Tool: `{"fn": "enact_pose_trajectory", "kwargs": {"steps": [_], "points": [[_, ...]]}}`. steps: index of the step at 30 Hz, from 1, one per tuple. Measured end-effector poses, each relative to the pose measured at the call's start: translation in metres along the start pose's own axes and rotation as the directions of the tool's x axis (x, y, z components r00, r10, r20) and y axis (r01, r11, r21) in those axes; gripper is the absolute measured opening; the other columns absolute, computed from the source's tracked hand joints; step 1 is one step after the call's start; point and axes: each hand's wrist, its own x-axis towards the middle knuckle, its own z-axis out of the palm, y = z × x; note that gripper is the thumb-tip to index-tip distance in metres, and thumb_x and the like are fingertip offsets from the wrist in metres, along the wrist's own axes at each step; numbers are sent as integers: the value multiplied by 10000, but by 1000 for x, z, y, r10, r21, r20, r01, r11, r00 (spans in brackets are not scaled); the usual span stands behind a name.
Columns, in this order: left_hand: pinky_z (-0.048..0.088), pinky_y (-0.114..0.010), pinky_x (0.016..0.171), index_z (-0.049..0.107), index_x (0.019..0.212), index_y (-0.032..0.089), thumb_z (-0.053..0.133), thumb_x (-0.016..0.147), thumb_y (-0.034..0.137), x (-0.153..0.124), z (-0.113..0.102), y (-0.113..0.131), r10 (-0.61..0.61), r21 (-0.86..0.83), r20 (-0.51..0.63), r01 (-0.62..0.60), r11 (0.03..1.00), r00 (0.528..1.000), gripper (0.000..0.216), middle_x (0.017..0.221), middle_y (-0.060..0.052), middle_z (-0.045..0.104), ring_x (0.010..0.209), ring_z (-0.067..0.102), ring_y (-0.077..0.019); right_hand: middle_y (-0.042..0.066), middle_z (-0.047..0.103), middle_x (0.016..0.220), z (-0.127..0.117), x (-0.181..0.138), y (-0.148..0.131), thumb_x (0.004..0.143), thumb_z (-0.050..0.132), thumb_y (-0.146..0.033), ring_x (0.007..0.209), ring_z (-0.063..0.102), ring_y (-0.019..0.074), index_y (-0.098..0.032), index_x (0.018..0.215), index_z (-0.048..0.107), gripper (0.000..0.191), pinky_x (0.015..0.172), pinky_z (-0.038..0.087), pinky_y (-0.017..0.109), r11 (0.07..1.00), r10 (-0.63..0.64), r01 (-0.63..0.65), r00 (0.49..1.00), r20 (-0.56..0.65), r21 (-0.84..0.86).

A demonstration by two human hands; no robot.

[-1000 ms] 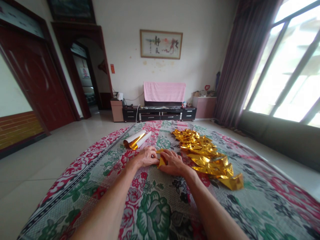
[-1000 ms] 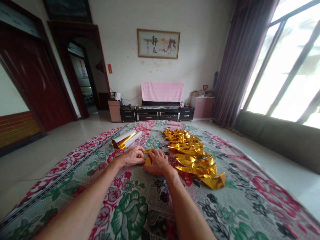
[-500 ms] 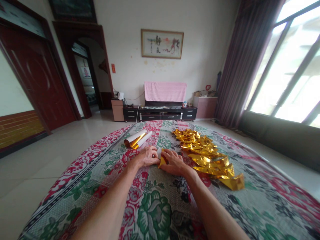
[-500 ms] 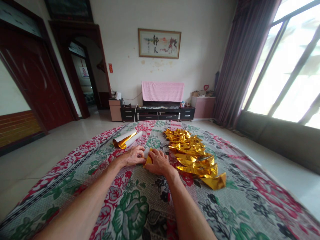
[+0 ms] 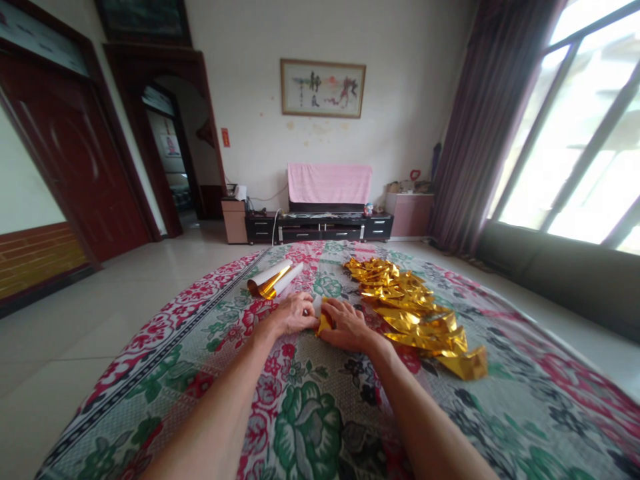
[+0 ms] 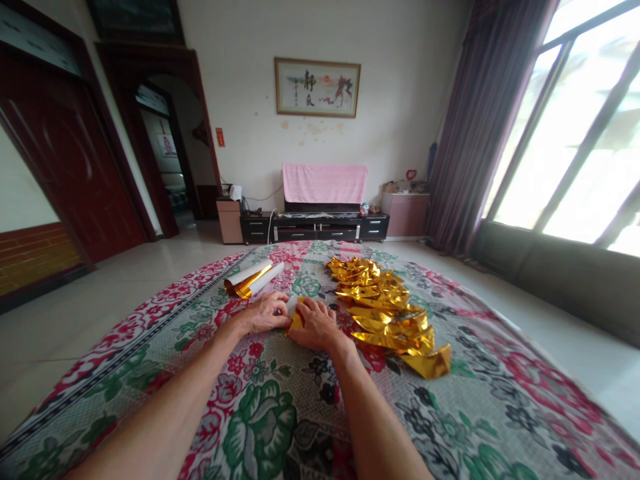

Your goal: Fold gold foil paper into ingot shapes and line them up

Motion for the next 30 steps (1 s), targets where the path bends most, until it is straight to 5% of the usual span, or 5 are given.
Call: {"fn": "enact_pose_trajectory", "kwargs": {"steps": [7, 30], "points": [[391, -261, 906, 652, 688, 191, 601, 674, 314, 1, 1, -1, 46, -17, -32, -46, 999, 998, 133, 1069, -18, 577, 981, 530, -171, 15, 348, 1380, 2, 1, 2, 706, 516, -424, 1224, 296, 249, -303, 1280, 383, 601, 955, 230, 420, 999, 13, -13, 1000, -4, 53], [369, -293, 958, 676, 772, 195, 602, 659, 296, 1, 2, 0, -40, -11, -4, 40, 999, 999, 169, 1192, -59, 533, 1100, 490, -203, 3, 427, 1257, 0, -3, 0, 717, 537, -394, 1156, 362, 240, -320, 1039, 520, 330, 901, 270, 432, 995, -24, 29, 998, -54, 99]]}}
